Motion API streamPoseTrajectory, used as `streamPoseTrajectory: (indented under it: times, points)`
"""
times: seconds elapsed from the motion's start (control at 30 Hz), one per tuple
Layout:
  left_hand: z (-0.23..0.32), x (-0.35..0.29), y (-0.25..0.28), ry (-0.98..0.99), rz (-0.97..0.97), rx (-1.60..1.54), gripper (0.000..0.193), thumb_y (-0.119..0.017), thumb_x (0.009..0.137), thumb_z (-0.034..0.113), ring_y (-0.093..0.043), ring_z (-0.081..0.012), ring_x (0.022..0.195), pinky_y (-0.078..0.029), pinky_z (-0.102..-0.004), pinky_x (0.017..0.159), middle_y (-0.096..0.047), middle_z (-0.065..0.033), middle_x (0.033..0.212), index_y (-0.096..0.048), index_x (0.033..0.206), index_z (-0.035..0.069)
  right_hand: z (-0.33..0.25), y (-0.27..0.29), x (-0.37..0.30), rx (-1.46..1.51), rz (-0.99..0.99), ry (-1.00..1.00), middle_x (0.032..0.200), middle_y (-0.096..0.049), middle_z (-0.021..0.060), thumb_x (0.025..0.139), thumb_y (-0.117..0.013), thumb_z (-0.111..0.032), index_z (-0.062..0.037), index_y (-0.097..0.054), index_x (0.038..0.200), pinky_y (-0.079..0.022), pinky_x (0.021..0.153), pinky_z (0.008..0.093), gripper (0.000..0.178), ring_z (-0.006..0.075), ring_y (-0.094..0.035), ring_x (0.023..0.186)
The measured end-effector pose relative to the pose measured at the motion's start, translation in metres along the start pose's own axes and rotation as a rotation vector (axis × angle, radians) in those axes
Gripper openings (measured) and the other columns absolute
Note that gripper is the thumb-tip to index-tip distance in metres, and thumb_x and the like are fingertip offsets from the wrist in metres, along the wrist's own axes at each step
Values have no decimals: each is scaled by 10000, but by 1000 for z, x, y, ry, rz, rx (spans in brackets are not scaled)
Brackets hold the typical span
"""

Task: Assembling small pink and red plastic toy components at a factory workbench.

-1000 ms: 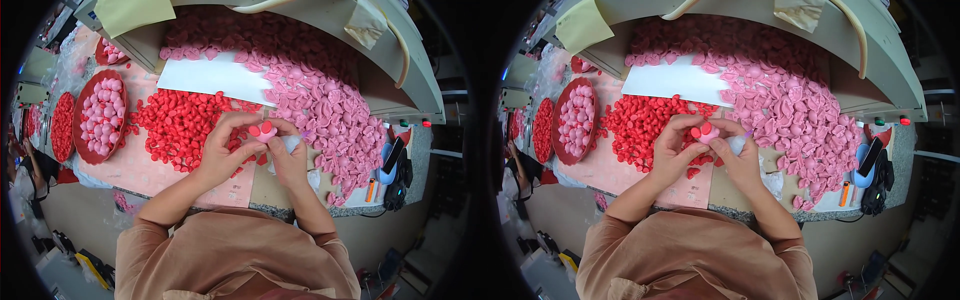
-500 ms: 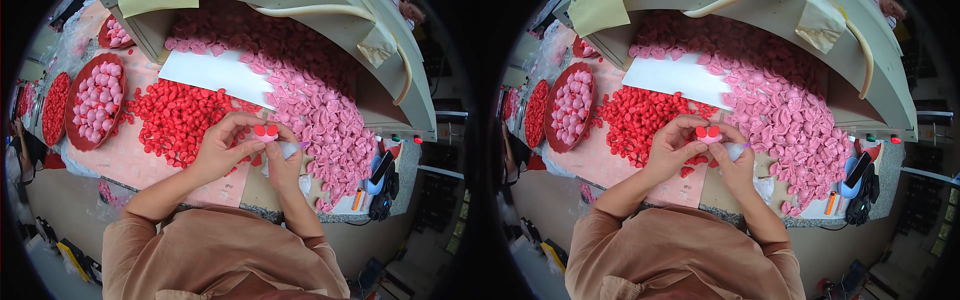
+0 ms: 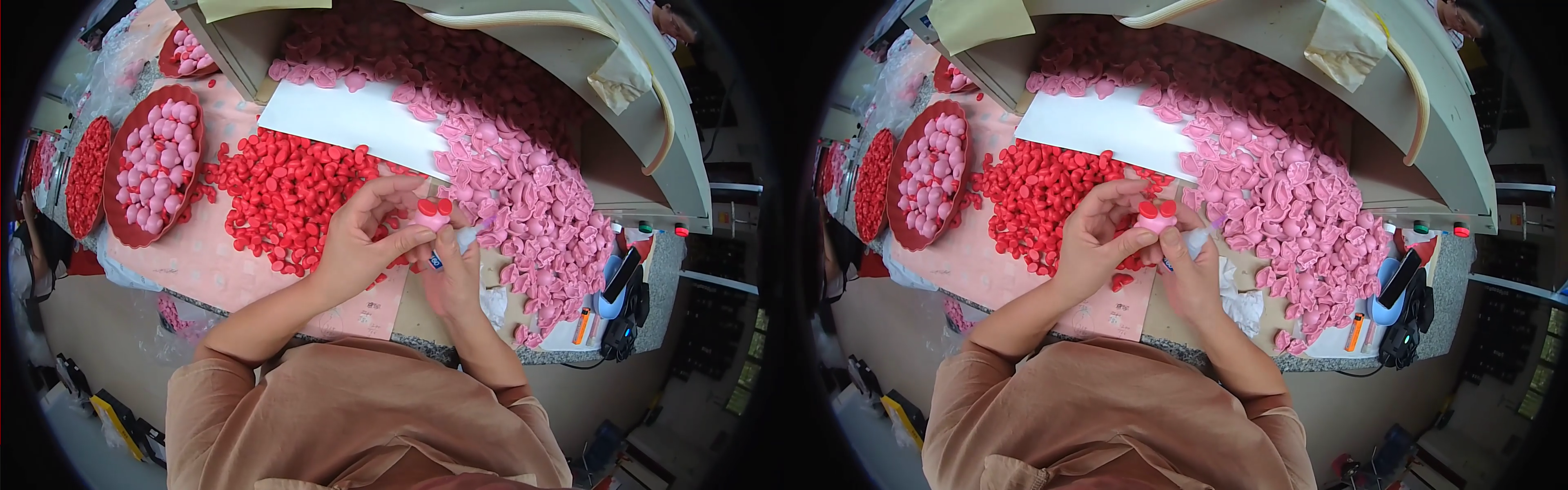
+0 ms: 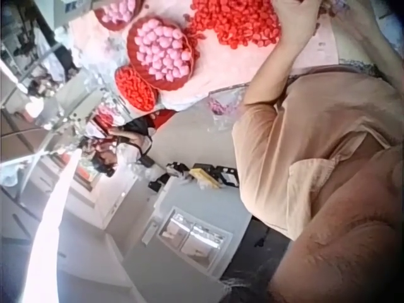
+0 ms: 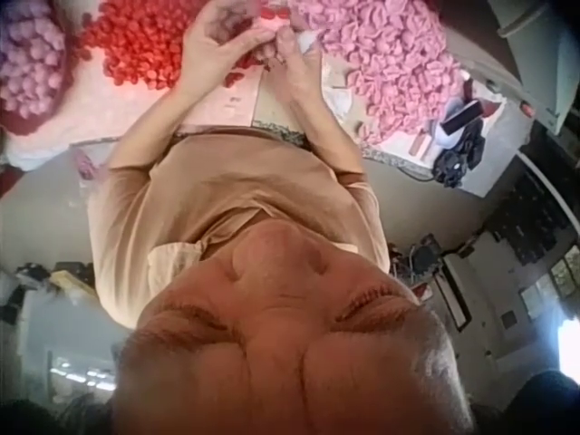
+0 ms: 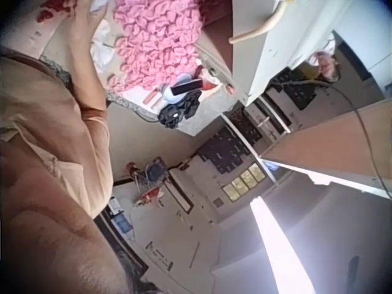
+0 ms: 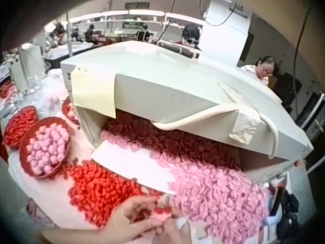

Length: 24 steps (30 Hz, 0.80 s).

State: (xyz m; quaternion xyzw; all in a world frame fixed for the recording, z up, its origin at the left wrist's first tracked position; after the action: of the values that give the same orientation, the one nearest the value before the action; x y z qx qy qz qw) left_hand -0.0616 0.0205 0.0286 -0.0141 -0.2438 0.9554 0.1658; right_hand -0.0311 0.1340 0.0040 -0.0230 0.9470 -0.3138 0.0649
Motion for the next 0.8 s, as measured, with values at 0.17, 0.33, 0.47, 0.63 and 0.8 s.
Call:
streamPoseTrajectory:
  times: [0.17, 0.33, 0.47, 0.63, 0.8]
  points:
    - [3, -3, 10, -189, 71, 257, 387, -691, 768, 47, -525, -140, 956, -427, -293, 859, -545, -57, 1113, -542, 1125, 34, 7, -8, 1, 251, 21, -160, 945, -543, 17, 898, -575, -248, -107, -442, 1261, -440, 646, 259, 412, 95, -508, 714]
    - [13, -3, 3, -386, -84, 540, 328, -646, 778, -48, -503, -151, 1019, -469, -268, 807, -471, -86, 1097, -572, 1094, 5, 7, -7, -1, 244, -42, -127, 915, -533, 8, 889, -589, -249, -133, -424, 1264, -422, 646, 242, 426, 86, -501, 727]
    - [5, -5, 3, -257, -46, 406, 311, -613, 799, -62, -533, -141, 951, -500, -240, 714, -449, -92, 1122, -568, 1100, -2, 9, -7, 0, 244, -42, -104, 895, -526, -1, 876, -607, -260, -117, -443, 1208, -407, 631, 237, 396, 86, -489, 720]
    - [-2, -7, 3, -202, -42, 276, 270, -569, 832, -62, -559, -125, 834, -514, -221, 605, -439, -100, 1135, -564, 1095, 0, 6, -9, 1, 209, -50, -49, 877, -521, -2, 873, -611, -265, -99, -457, 1169, -391, 609, 232, 374, 81, -473, 706]
    - [-3, -5, 2, -290, -36, 324, 252, -568, 841, -45, -566, -123, 815, -514, -226, 598, -437, -100, 1140, -562, 1088, 4, 3, -10, 1, 170, -49, -19, 889, -516, -6, 875, -608, -263, -90, -462, 1159, -381, 601, 225, 363, 74, -464, 705]
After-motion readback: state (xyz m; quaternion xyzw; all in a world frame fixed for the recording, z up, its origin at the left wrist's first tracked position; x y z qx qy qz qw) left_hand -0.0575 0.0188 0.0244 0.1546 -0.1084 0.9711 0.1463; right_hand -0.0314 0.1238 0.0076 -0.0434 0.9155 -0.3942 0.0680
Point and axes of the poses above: each hand's wrist, its own x-axis towards the middle knuckle, its own y-axis out of the back of the hand, z = x × y, the point moved 6 cm from there along x, towards the middle knuckle
